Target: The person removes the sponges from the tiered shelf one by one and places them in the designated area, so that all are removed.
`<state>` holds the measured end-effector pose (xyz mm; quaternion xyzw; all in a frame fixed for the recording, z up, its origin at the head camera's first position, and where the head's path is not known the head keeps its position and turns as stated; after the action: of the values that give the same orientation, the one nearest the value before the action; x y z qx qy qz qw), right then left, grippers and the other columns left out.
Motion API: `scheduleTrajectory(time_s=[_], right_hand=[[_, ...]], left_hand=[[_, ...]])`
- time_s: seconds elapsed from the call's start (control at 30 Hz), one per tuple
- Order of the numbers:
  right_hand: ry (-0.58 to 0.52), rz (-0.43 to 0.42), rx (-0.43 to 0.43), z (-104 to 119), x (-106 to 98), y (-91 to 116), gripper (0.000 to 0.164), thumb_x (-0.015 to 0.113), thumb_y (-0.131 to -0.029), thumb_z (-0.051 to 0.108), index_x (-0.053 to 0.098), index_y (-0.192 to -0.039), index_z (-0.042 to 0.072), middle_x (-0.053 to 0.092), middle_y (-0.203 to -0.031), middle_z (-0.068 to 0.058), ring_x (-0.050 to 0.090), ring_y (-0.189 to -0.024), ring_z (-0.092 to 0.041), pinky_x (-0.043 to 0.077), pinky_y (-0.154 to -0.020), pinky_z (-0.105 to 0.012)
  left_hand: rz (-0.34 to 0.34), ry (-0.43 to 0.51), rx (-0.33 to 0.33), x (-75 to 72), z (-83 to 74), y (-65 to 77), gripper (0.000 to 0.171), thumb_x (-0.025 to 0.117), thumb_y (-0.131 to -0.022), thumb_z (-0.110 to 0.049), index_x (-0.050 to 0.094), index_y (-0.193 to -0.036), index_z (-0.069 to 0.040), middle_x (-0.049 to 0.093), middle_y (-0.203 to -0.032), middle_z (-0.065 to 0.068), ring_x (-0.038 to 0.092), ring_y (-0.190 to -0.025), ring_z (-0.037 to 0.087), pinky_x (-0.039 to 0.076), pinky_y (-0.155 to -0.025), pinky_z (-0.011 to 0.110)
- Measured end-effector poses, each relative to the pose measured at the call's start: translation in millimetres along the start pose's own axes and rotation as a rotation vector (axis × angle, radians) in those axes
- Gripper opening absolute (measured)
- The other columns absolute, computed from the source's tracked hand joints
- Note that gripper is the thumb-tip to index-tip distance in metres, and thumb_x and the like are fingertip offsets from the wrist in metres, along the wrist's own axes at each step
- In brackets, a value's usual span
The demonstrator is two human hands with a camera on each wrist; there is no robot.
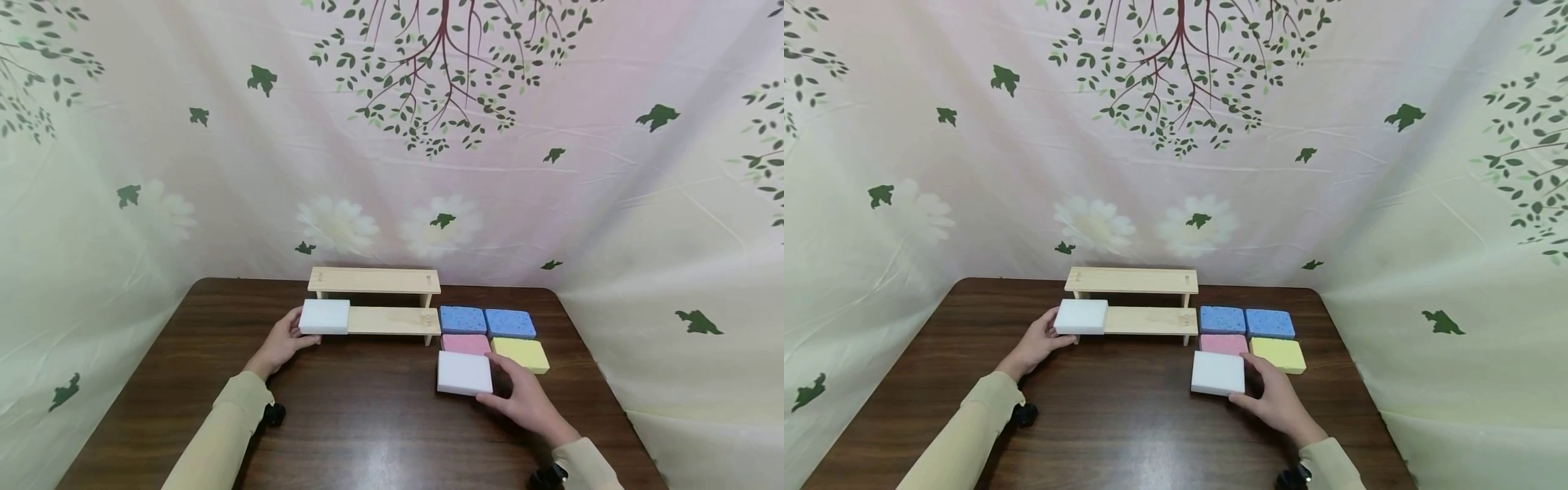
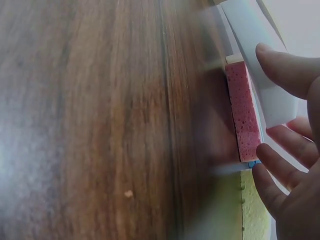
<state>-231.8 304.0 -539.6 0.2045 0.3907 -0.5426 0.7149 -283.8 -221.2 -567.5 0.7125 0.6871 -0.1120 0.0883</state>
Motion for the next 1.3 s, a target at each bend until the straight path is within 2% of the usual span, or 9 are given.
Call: scheduleTrajectory(time_s=[0.3, 0.6, 0.9, 1.13, 1.3], right_hand=[[0.004, -0.006, -0.004, -0.9, -2.6, 4.2, 0.088, 0.092, -0.082, 0.044, 0.052, -0.152, 0.007, 0.058, -0.151, -0.017, 0.055, -0.138, -0.039, 0.048, -0.108, -0.061], [0.007, -0.007, -0.004, -3.2, -4.0, 9.7, 0.087, 0.092, -0.081, 0.044, 0.054, -0.151, 0.009, 0.059, -0.149, -0.016, 0.056, -0.136, -0.039, 0.05, -0.106, -0.062], [-0.022, 0.024, 0.014, -10.1, -1.7, 13.5, 0.088, 0.093, -0.079, 0.042, 0.054, -0.151, 0.011, 0.059, -0.15, -0.012, 0.057, -0.137, -0.035, 0.052, -0.105, -0.055], [-0.009, 0.019, 0.02, -11.0, 0.4, 13.0, 0.086, 0.092, -0.08, 0.044, 0.054, -0.151, 0.011, 0.06, -0.147, -0.013, 0.061, -0.13, -0.032, 0.058, -0.098, -0.048], [-0.003, 0.009, 0.015, -9.8, 2.0, 12.1, 0.084, 0.092, -0.081, 0.044, 0.056, -0.149, 0.011, 0.062, -0.145, -0.013, 0.062, -0.128, -0.03, 0.059, -0.096, -0.047]], left_hand=[[0.005, 0.005, 0.003, -2.1, 3.2, 0.4, 0.088, 0.086, -0.089, -0.009, 0.035, -0.161, -0.004, 0.055, -0.15, 0.023, 0.057, -0.135, 0.033, 0.047, -0.102, 0.018], [0.004, 0.001, 0.0, -1.7, 1.0, 1.0, 0.088, 0.086, -0.088, -0.01, 0.036, -0.16, -0.004, 0.055, -0.15, 0.023, 0.056, -0.136, 0.033, 0.047, -0.106, 0.022], [-0.002, 0.002, -0.019, -1.3, -0.7, 1.3, 0.088, 0.086, -0.088, -0.008, 0.036, -0.16, -0.006, 0.055, -0.151, 0.022, 0.054, -0.138, 0.034, 0.043, -0.116, 0.043], [0.005, 0.009, -0.006, -0.8, -0.1, 1.7, 0.088, 0.085, -0.09, -0.009, 0.034, -0.161, -0.004, 0.054, -0.151, 0.023, 0.054, -0.137, 0.034, 0.046, -0.107, 0.024], [0.005, 0.008, -0.01, -0.8, 0.7, 0.3, 0.088, 0.085, -0.089, -0.007, 0.034, -0.161, -0.004, 0.054, -0.152, 0.024, 0.054, -0.138, 0.034, 0.046, -0.108, 0.024]])
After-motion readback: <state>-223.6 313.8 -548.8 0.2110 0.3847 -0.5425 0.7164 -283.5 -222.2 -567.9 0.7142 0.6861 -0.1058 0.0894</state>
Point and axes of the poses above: each hand's wrist, its own y-axis away from the middle knuckle, its own x-axis out of the palm, z = x × y, the point moved 3 cm from there along -y, towards the middle knuckle
